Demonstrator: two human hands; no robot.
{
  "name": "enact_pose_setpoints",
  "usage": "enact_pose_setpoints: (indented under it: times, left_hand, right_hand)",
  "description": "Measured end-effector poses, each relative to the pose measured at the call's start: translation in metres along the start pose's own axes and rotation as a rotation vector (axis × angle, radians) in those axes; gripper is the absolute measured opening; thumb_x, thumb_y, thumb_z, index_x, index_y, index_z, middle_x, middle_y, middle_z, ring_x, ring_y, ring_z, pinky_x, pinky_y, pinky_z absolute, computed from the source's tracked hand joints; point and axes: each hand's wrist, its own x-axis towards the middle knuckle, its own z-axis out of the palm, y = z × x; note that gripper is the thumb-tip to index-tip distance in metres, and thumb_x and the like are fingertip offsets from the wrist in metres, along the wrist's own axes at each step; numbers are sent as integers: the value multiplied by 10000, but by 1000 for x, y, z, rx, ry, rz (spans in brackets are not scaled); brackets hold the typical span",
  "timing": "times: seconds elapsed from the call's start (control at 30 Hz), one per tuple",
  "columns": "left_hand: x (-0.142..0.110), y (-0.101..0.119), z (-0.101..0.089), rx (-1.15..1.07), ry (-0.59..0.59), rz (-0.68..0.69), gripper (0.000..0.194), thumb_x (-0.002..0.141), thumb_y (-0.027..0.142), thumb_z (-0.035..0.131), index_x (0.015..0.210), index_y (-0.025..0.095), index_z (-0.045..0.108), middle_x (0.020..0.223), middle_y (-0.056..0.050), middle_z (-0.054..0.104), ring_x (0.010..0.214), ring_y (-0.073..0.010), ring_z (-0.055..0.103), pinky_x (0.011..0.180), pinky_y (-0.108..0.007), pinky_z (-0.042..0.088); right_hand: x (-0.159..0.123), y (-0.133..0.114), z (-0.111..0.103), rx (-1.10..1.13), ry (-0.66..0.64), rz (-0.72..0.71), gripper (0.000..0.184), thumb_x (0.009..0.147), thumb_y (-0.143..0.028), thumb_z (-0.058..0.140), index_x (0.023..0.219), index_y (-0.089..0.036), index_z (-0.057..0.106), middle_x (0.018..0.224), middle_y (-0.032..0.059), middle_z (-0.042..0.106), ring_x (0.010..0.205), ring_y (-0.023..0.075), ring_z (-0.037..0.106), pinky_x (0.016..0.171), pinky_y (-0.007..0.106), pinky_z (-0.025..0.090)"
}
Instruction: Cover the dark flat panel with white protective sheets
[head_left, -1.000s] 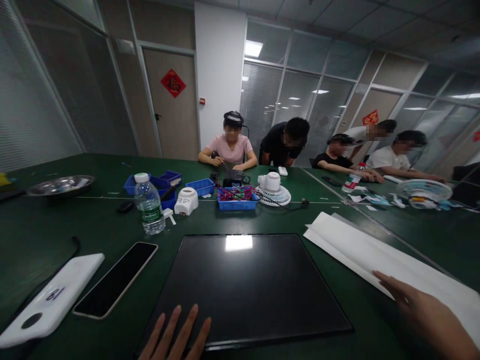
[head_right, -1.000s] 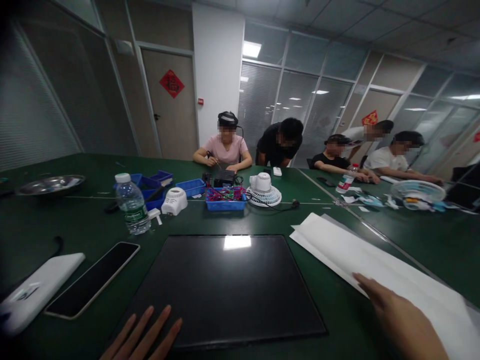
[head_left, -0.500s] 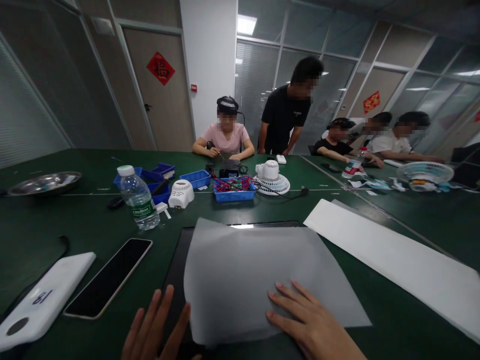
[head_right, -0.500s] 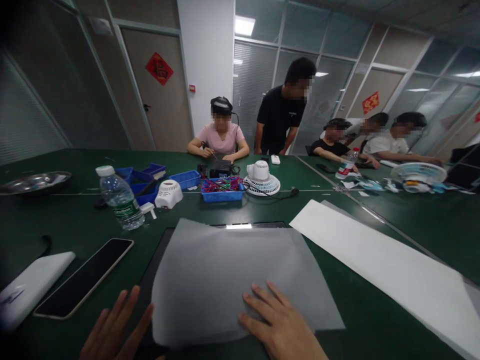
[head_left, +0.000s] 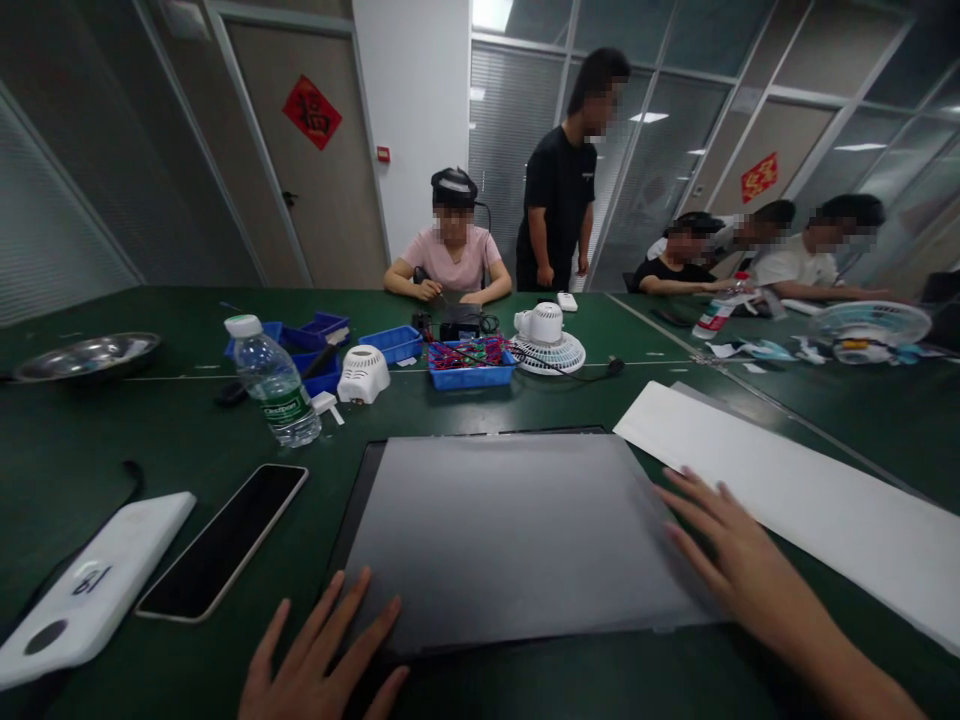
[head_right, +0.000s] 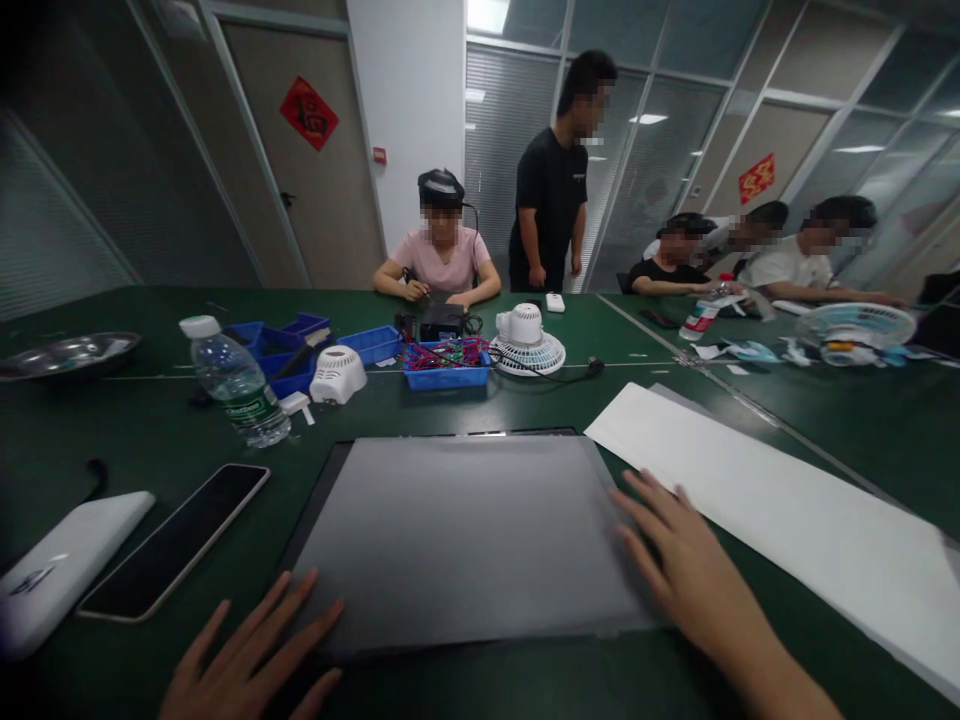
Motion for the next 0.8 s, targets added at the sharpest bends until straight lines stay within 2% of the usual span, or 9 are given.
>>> enact_pose_setpoints:
  times: [0.1,0.17,0.23,0.33,0.47,0.57,0.63,0.7,0.8]
  left_hand:
    - [-2,-5,3,12,-15,6,594,834,630,598,1369,375,561,1390,-95,632,1234,-339,610,1048,-543,379]
    - [0,-7,3,0,3,6,611,818,657,604,1355,367,576,1392,-86,631,1229,-332,616,976,-491,461]
    - [2,-8,2,-8,28,10,591,814,649,615,1331,364,598,1380,-71,641,1207,-318,633,938,-456,506]
    - [4,-10,0,3,46,22,509,832,580,622,1284,346,641,1340,-82,668,1165,-314,659,900,-451,542]
    - [0,-12,0,5,41,-8,455,846,510,617,1257,321,665,1328,-100,673,1167,-322,660,907,-465,549]
    - [-3,-14,1,-19,45,-41,408,849,478,621,1220,321,686,1318,-81,681,1173,-303,658,891,-427,566]
    - [-5,-16,2,-30,56,-35,374,848,455,623,1184,312,707,1292,-83,695,1155,-296,668,854,-400,585]
    - [-7,-17,2,-28,66,-30,358,844,431,625,1167,306,716,1273,-87,704,1137,-293,677,834,-392,596]
    - [-9,-18,2,-5,82,-41,360,837,412,632,1171,306,716,1264,-83,708,1137,-291,677,833,-385,603]
  right_hand:
    - [-18,69,27,-115,3,354,767,917,-662,363,1487,-155,440,1618,188,239,1475,442,179,1118,695,257]
    - [-30,96,40,-90,-80,514,840,903,-709,320,1478,-110,445,1569,250,315,1426,461,303,1078,655,355]
    - [-38,105,45,-79,-143,574,825,911,-710,309,1465,-120,467,1489,259,434,1332,438,464,1024,592,445]
    - [-37,93,40,-136,-141,524,748,922,-686,335,1407,-157,546,1359,220,575,1173,403,602,927,546,513]
    - [-25,64,19,-152,-134,450,647,956,-594,315,1211,-127,684,1161,185,690,976,347,677,851,490,537]
    - [-20,52,4,-139,-168,518,584,977,-516,294,1077,-134,724,996,180,736,833,313,704,736,443,549]
    - [-21,48,-3,-165,-145,628,578,983,-487,266,1092,-127,705,859,186,738,669,296,693,590,419,526]
    - [-23,41,-7,-189,-79,674,570,979,-485,254,1181,-137,659,816,171,735,555,282,660,491,405,484]
    - [-26,18,-8,-169,12,564,540,969,-479,276,1262,-171,609,891,142,747,595,281,684,504,405,511]
